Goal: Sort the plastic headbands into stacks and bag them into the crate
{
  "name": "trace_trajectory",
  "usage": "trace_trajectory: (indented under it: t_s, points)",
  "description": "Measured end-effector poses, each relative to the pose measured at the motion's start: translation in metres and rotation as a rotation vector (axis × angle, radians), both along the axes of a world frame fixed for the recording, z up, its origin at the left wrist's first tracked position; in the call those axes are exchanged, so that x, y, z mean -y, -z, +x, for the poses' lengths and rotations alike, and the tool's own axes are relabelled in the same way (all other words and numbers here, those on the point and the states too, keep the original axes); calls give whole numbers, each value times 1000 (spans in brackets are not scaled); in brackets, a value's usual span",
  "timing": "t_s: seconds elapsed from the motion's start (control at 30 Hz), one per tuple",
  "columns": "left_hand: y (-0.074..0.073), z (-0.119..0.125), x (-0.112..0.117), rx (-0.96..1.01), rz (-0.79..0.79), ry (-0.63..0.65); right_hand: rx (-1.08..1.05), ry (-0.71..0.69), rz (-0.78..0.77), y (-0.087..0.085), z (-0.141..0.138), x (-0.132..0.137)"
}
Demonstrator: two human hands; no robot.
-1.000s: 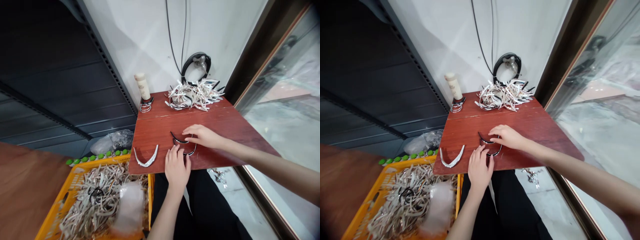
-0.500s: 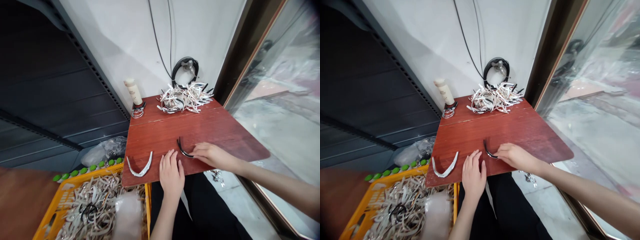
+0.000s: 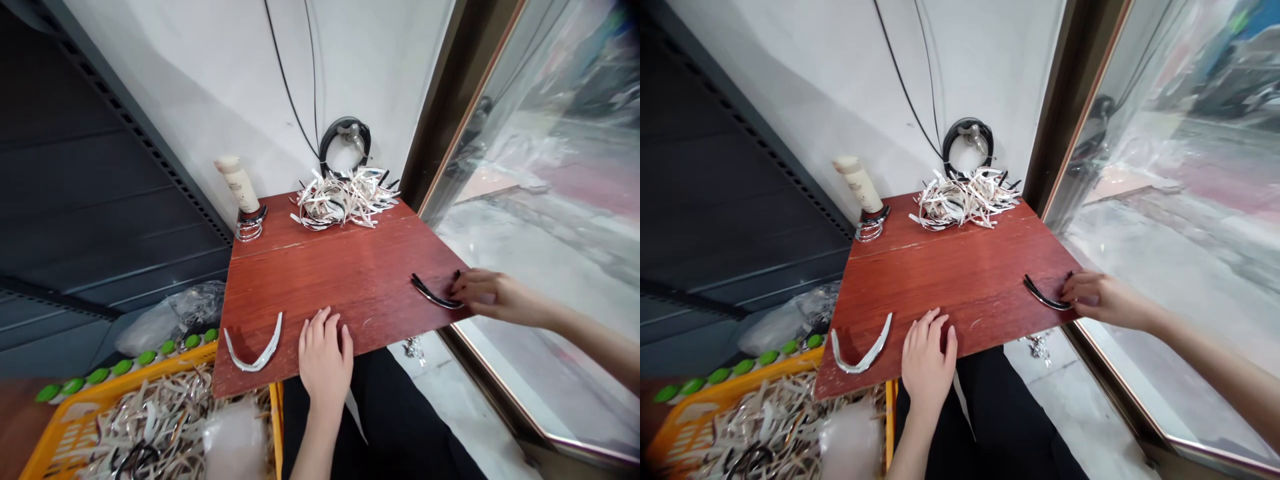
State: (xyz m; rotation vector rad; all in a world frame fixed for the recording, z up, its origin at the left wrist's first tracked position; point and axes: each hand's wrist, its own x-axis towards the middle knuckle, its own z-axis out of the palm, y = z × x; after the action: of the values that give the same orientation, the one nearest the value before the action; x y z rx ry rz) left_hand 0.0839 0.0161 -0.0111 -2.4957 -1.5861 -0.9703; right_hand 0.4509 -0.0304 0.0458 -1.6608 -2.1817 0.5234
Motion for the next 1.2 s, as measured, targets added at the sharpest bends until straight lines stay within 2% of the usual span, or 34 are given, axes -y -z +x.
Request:
trace_trajectory:
  t_s: [0.1,0.17,0.23,0.33,0.43,0.53,0.63,0.7,0.77,0.87,0.93,1.0,1.07,1.1,1.2]
  points:
    - [0,1,1,11,-16,-12,-22,15,88,-14,-20,-27]
    - [0,1,2,22,-24,-18,-21,67,184,-21,-52,-57]
    - [1,1,3,25,-26,-19,-10,18,210,-22,-96,-97]
    - [1,1,4,26,-32,-14,101,-53,229,-13,-169,-163]
    - [1,-1,5,37,-40,-6,223,93,203,1,-222,-221]
    - [1,-2,6,47,-59,8,238,242,196,13,-246,-254]
    - [1,-1,6,87,-72,16,203,329,240,16,-249,-261]
    - [-2,-3,8,156,-72,36,147,342,310,12,-246,-258]
    - [-7,-9,12,265,-81,108,89,337,385,5,-242,-254]
    - [-13,-31,19,398,-25,182,-213,263,453,-9,-235,-249]
    - [-12,-52,22,388,83,64,-517,123,384,-18,-232,-247]
    - [-7,-74,23,332,151,-153,-687,-29,218,-28,-234,-244]
    - [1,-91,22,285,132,-322,-662,-127,66,-36,-243,-240]
    - [6,-97,21,263,108,-361,-585,-168,24,-39,-251,-237]
    - [15,-107,18,198,58,-368,-188,-321,61,-42,-286,-226]
